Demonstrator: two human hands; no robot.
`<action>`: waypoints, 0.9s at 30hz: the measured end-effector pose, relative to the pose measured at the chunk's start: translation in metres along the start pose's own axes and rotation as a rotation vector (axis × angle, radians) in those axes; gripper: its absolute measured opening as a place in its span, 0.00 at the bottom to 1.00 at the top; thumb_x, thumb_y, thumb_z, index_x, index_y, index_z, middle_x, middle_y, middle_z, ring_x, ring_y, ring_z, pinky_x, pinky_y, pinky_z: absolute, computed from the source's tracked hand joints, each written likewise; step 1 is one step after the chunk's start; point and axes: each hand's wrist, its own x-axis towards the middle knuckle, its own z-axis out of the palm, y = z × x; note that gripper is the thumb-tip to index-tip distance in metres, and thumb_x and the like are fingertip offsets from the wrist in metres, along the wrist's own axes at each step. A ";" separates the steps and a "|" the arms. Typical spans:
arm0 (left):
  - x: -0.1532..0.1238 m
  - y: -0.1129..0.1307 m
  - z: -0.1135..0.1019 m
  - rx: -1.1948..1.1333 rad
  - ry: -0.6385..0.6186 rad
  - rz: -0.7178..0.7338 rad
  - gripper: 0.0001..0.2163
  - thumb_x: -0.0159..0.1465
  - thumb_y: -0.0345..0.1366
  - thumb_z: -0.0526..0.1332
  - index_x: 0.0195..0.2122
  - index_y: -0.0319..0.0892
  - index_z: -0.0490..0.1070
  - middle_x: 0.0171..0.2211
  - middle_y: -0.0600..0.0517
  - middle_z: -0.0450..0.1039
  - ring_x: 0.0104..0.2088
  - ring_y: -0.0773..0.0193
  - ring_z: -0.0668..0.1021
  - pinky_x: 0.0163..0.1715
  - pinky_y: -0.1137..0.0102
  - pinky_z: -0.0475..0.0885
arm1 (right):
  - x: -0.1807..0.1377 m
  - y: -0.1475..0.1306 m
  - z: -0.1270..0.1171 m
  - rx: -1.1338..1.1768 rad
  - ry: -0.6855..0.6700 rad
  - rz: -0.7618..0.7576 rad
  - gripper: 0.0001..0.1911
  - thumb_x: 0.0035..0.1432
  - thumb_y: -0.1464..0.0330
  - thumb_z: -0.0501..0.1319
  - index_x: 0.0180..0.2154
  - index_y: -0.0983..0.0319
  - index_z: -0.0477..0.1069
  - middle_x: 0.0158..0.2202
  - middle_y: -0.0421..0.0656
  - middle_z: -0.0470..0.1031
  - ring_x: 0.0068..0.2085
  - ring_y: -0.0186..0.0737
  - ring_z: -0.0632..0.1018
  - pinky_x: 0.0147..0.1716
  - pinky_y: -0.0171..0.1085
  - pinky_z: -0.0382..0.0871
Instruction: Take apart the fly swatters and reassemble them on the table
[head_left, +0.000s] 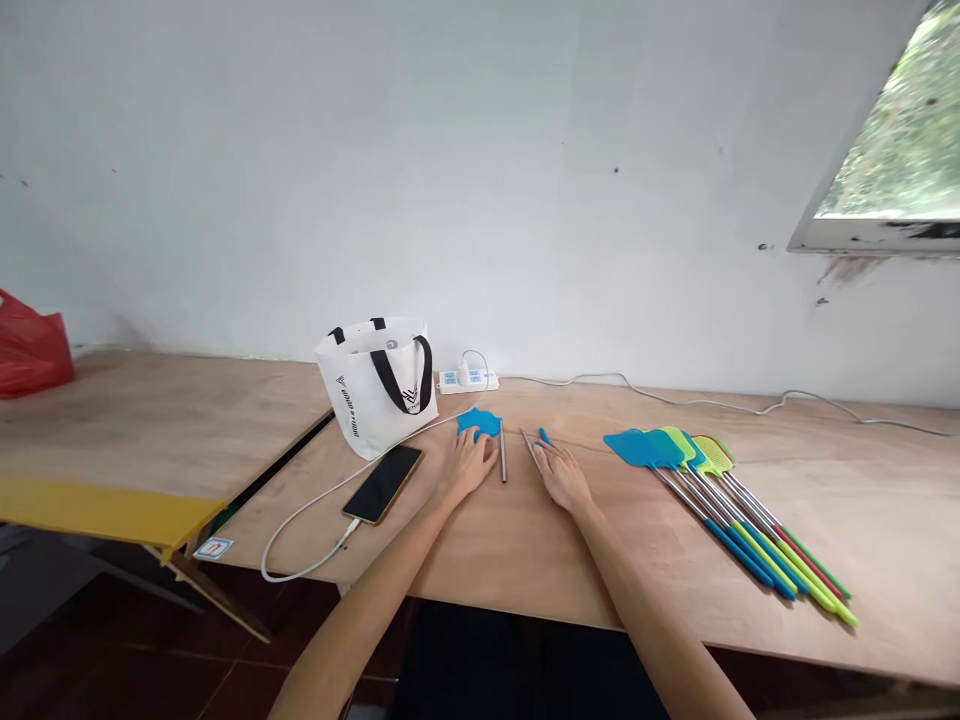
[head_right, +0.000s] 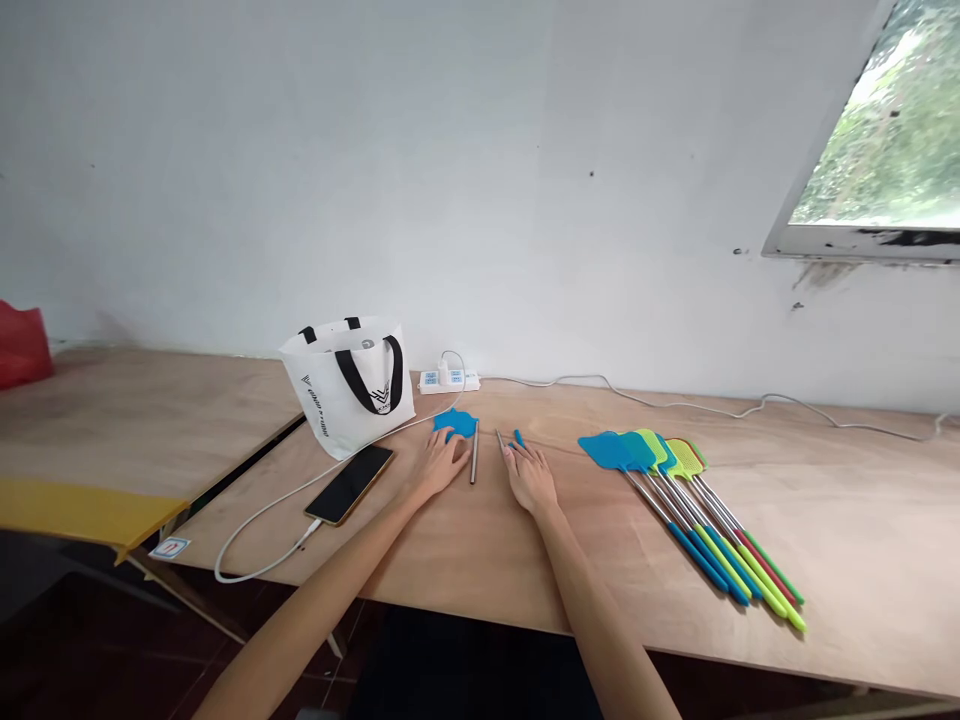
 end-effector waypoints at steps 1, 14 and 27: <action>0.005 -0.002 0.004 0.009 0.007 0.008 0.13 0.69 0.42 0.57 0.51 0.44 0.71 0.60 0.43 0.65 0.62 0.48 0.66 0.63 0.54 0.60 | 0.000 0.000 0.000 -0.004 0.000 0.010 0.31 0.75 0.56 0.37 0.60 0.57 0.72 0.65 0.45 0.69 0.67 0.45 0.65 0.67 0.48 0.54; 0.038 -0.008 0.020 0.115 -0.033 -0.138 0.36 0.66 0.59 0.53 0.69 0.41 0.54 0.67 0.35 0.58 0.67 0.37 0.60 0.65 0.47 0.55 | -0.002 -0.006 -0.001 -0.071 -0.047 0.001 0.29 0.66 0.57 0.55 0.65 0.57 0.65 0.70 0.46 0.59 0.70 0.51 0.59 0.69 0.51 0.48; 0.029 -0.008 0.019 0.116 -0.071 -0.082 0.31 0.68 0.58 0.50 0.66 0.44 0.61 0.68 0.40 0.60 0.68 0.40 0.59 0.67 0.47 0.52 | 0.001 -0.001 0.004 -0.095 -0.025 -0.012 0.27 0.65 0.67 0.51 0.64 0.58 0.67 0.69 0.45 0.62 0.69 0.48 0.61 0.68 0.49 0.51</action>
